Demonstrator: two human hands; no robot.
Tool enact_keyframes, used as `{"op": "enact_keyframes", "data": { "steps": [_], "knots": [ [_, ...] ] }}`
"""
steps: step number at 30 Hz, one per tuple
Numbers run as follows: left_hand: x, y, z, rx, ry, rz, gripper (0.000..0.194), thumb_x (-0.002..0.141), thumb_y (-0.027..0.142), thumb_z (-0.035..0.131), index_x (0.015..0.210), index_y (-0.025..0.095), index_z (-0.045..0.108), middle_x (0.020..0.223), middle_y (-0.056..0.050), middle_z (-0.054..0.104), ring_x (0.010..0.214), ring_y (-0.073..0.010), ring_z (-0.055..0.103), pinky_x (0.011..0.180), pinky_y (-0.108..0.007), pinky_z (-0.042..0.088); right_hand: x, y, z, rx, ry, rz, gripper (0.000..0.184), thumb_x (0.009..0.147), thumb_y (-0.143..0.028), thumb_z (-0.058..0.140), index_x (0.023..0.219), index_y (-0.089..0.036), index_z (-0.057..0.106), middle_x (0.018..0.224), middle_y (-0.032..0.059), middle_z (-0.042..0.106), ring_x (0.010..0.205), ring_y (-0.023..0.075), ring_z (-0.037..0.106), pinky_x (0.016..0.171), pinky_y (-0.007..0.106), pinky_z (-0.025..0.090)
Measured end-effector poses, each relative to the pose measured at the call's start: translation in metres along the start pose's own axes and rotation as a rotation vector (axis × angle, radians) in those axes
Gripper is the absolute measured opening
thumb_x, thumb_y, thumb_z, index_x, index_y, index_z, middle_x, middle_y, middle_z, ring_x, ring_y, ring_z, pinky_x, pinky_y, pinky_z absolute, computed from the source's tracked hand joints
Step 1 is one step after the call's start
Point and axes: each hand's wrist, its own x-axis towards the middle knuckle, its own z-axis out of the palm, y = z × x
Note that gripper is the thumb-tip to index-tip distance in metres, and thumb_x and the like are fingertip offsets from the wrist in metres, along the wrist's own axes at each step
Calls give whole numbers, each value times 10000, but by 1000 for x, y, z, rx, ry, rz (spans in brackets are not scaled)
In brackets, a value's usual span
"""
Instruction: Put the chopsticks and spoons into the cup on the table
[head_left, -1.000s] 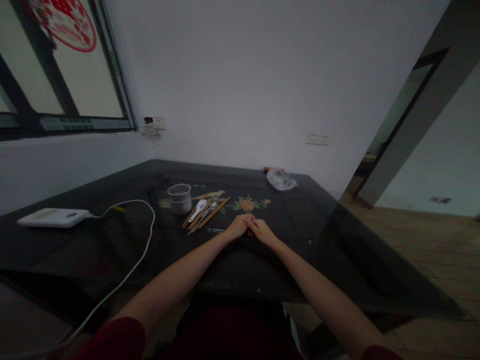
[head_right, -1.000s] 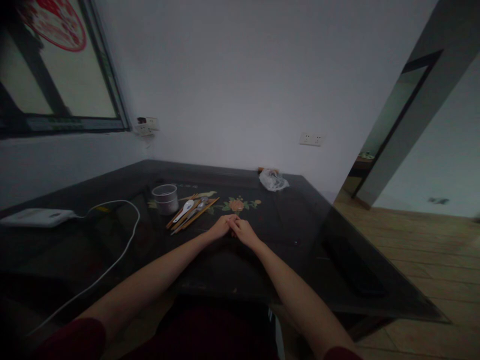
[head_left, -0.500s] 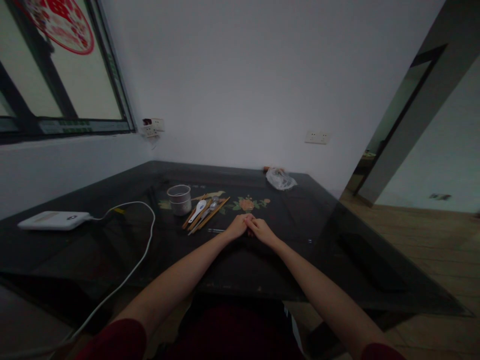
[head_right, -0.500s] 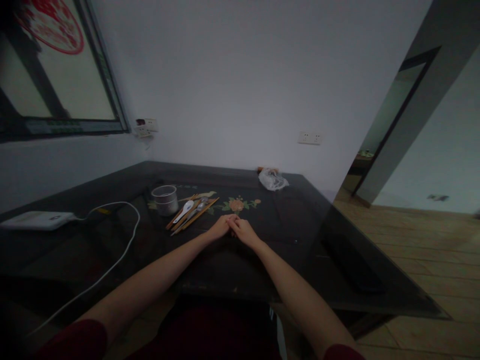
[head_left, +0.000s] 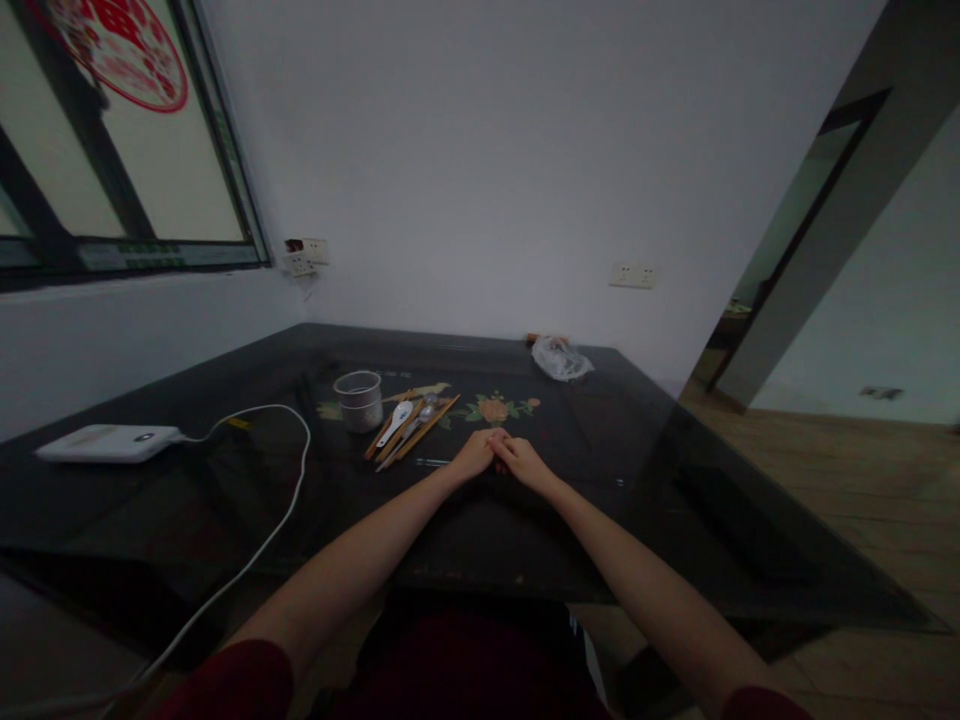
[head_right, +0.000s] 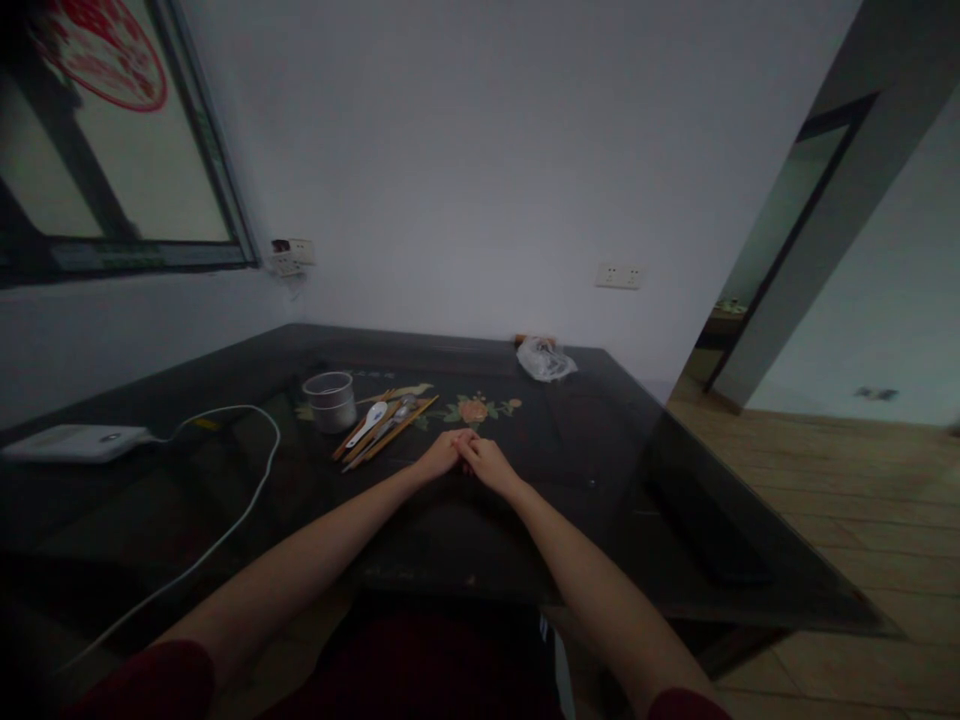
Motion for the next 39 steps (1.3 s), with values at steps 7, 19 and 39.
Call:
{"op": "enact_keyframes", "data": {
  "steps": [7,19,39],
  "knots": [
    [0,0,-1,37,6,1,347,886,357,355,810,136,612,515,3,597,468,-125,571,499,-215,422,0,1,0,5,-3,-9,638,860,-648,342,501,-161,544,460,30,559,463,123,534,533,225,396],
    [-1,5,-2,38,13,0,354,882,367,349,792,134,599,513,-5,593,450,-124,559,490,-216,415,-1,-1,-1,33,-19,-2,655,838,-687,329,510,-160,538,463,26,543,468,121,528,527,225,392],
    [7,38,-31,217,202,138,268,849,326,447,780,146,634,757,-46,666,706,-152,611,674,-246,469,-3,-16,-8,104,47,-89,582,871,-610,358,654,-140,624,539,10,556,506,115,514,516,218,372]
  ]
}}
